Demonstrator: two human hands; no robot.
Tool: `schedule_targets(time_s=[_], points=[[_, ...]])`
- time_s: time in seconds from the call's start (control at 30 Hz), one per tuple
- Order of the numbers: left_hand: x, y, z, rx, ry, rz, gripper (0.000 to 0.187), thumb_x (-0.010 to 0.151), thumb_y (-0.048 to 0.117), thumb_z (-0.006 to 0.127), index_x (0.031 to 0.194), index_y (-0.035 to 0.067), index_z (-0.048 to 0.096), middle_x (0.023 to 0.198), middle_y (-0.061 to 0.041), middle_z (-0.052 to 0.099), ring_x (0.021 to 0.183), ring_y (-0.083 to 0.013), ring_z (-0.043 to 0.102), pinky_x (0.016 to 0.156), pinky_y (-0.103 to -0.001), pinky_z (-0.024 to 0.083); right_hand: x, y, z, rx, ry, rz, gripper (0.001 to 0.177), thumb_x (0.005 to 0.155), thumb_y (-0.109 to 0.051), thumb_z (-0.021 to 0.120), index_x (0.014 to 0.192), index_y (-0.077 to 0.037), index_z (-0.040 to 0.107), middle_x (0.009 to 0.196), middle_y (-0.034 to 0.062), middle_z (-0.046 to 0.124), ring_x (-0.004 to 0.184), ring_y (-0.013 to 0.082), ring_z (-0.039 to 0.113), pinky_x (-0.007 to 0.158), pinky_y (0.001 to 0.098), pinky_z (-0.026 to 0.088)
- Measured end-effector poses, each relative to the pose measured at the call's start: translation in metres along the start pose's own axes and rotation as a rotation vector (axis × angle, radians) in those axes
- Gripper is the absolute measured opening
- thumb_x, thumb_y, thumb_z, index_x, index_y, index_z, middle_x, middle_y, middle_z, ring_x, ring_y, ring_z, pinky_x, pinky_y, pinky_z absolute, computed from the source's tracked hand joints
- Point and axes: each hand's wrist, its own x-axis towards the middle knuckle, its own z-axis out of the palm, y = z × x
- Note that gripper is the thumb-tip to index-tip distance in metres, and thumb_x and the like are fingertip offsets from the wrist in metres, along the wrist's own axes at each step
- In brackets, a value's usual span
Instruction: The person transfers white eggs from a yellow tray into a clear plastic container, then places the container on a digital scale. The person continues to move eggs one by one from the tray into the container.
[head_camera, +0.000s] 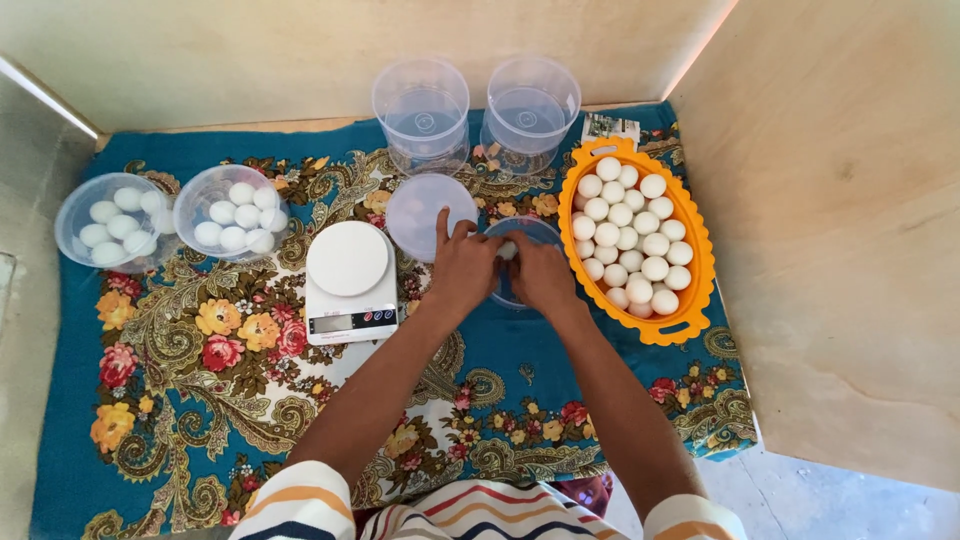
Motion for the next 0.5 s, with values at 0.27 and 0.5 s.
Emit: schedule_targets(time_s=[0.27, 0.5], points=[[-0.001, -0.005, 0.016, 0.033, 0.000, 0.007, 0.022, 0.091, 0.017, 0.066, 0.109, 0.017, 0.080, 0.084, -0.007, 0.076, 0.114, -0.0271, 0.063, 0.121, -0.069, 0.016, -0.003, -0.010, -0.007, 0.034, 0.035, 0.000, 0.053, 0.087, 0.002, 0.062, 0.140, -0.002, 0.059, 0.097, 0.0294, 0.074, 0.088, 0.0440, 0.074, 0.073, 0.0509, 0.062], [-0.002, -0.003, 0.018, 0.055, -0.010, 0.002, 0.023, 0.090, 0.018, 0.068, 0.111, 0.016, 0.078, 0.087, -0.007, 0.076, 0.116, -0.0285, 0.062, 0.121, -0.070, 0.016, -0.003, -0.018, -0.014, 0.043, 0.003, 0.033, 0.056, 0.087, 0.003, 0.065, 0.142, -0.001, 0.058, 0.109, 0.0304, 0.073, 0.099, 0.0456, 0.073, 0.084, 0.0519, 0.062]])
